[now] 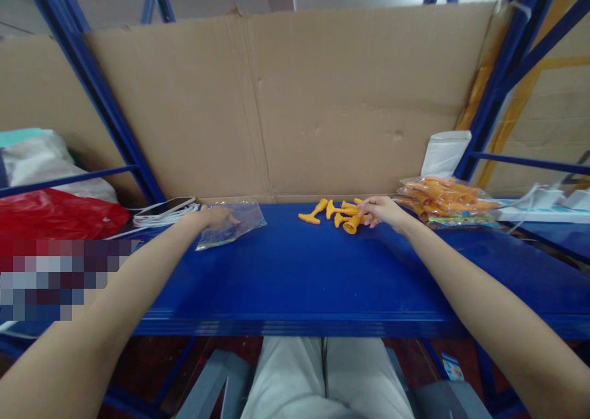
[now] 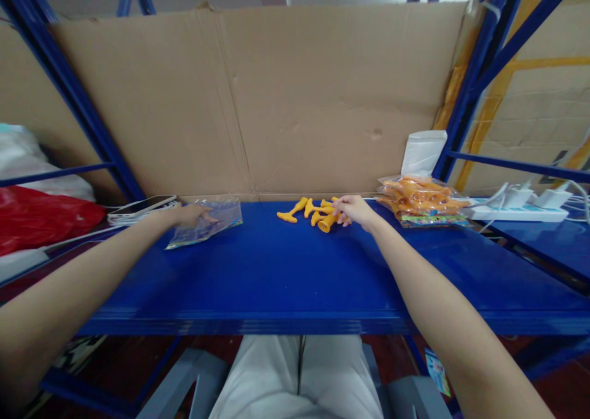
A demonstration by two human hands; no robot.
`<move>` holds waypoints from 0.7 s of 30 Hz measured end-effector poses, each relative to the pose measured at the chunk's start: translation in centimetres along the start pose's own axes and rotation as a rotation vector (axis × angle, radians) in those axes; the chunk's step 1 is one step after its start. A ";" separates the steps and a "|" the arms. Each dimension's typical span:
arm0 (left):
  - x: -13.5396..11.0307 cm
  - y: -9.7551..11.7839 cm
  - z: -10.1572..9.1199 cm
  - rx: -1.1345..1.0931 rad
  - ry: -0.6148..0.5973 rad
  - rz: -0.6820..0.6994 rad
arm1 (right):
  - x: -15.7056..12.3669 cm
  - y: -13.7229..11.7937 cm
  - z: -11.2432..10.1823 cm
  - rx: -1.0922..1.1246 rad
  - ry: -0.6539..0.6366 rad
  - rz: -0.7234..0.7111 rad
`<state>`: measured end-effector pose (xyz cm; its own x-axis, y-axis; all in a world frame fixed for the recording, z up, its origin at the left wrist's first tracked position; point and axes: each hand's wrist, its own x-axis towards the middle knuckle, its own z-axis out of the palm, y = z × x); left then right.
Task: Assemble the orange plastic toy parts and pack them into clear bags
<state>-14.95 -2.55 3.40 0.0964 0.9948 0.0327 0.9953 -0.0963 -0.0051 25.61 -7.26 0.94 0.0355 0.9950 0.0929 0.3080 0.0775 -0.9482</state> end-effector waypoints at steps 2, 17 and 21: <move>-0.3 0.4 0.1 0.263 -0.041 0.010 | 0.0 0.0 0.0 -0.002 0.002 0.002; -0.5 -0.5 3.3 -0.131 -0.216 -0.249 | 0.5 0.6 -0.1 -0.048 -0.014 -0.022; -0.7 -2.8 3.5 -0.142 -0.238 -0.264 | 0.5 0.5 -0.2 -0.094 -0.014 -0.024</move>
<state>-17.77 -2.82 -0.13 -0.1498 0.9643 -0.2183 0.9778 0.1773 0.1121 25.96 -6.71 0.57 0.0138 0.9939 0.1098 0.3963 0.0954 -0.9131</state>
